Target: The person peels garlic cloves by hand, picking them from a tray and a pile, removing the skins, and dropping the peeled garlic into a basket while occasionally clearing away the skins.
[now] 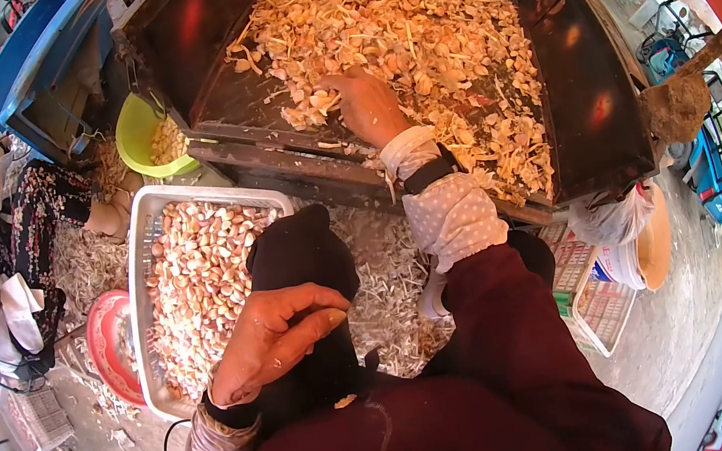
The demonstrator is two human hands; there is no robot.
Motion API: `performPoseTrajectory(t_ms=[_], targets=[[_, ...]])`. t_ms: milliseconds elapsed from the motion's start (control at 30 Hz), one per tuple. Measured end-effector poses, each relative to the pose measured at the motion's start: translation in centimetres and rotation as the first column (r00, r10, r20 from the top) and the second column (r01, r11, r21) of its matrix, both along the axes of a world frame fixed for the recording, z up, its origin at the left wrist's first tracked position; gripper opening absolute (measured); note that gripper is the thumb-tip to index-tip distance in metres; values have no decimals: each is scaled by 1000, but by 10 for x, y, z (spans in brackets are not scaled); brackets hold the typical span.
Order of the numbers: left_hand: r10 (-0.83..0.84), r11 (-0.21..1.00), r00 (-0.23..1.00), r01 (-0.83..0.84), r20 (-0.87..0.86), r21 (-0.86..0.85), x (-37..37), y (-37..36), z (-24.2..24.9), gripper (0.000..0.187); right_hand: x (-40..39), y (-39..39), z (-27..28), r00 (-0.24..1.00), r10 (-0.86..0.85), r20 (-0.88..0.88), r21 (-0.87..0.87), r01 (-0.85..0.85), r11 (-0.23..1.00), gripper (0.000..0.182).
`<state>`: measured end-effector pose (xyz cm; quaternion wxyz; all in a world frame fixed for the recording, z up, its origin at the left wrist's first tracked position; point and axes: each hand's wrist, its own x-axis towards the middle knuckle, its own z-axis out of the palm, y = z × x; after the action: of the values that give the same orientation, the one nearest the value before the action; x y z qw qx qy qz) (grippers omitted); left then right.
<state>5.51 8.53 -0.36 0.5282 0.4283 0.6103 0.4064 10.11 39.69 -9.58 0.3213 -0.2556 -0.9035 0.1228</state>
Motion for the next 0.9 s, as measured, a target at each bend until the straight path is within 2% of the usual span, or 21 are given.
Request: performPoseTrajectory(t_ms=[33,100,133,167,200,233,300,333,400,500,533,600,633,700,733,767,800,833,867,900], targets=[[3,1000,1000,-3,-1,-2,-6,6,0,12,-3,11,-8,1000,3,-1,-2,-3,1000,34],[140,990,990,-141,17,16,-18,20,-4,15,-9,27,-20,972,-97,214,112,74,991,24],[144,989,989,-145,16,13,-24,29,-8,15,-11,28,-15,980,-73,183,157,44,987,11],[227,969,974,-227,11,98,-29,39,-16,18,-9,29,-10,981,-71,183,154,42,987,11],[306,935,952,-303,12,183,-34,50,-22,21,-6,29,-3,981,8,195,166,-41,985,8],[304,936,953,-301,10,181,-38,63,-24,21,-3,30,4,975,86,206,178,-124,976,5],[463,821,883,-393,-80,413,-41,90,-26,27,5,28,22,958,137,252,198,-189,962,5],[463,822,883,-394,-80,412,-45,100,-27,27,10,21,34,948,149,280,217,-214,952,5],[369,864,904,-248,-215,438,-51,114,-28,36,20,8,57,938,163,305,237,-240,941,5],[306,890,930,-205,-202,407,-51,130,-27,31,33,-14,87,933,262,248,298,-331,895,5],[306,890,930,-204,-204,408,-47,131,-24,31,36,-24,102,916,266,301,279,-351,894,6],[319,874,948,-296,5,385,-40,131,-17,25,44,-41,126,897,268,351,261,-369,892,6],[317,874,948,-293,2,387,-38,130,-16,25,48,-48,137,894,256,368,259,-363,895,8],[278,844,912,-381,300,377,-35,128,-16,19,55,-55,145,891,241,384,260,-355,898,12],[274,844,914,-378,298,381,-32,127,-16,19,58,-57,148,951,267,155,354,-306,884,14],[273,840,878,-417,393,348,-28,127,-18,17,61,-59,149,951,298,-80,432,-237,870,17],[271,838,831,-452,485,306,-23,126,-18,16,68,-59,148,952,294,-80,431,-233,872,17],[266,840,832,-448,488,306,-17,124,-17,16,79,-57,146,936,199,-291,117,-172,978,18],[281,832,817,-469,504,296,-10,123,-14,15,87,-57,144,891,38,-452,-215,-150,965,20],[298,825,802,-489,518,283,-5,122,-12,13,93,-61,140,892,34,-451,-214,-145,966,20]])
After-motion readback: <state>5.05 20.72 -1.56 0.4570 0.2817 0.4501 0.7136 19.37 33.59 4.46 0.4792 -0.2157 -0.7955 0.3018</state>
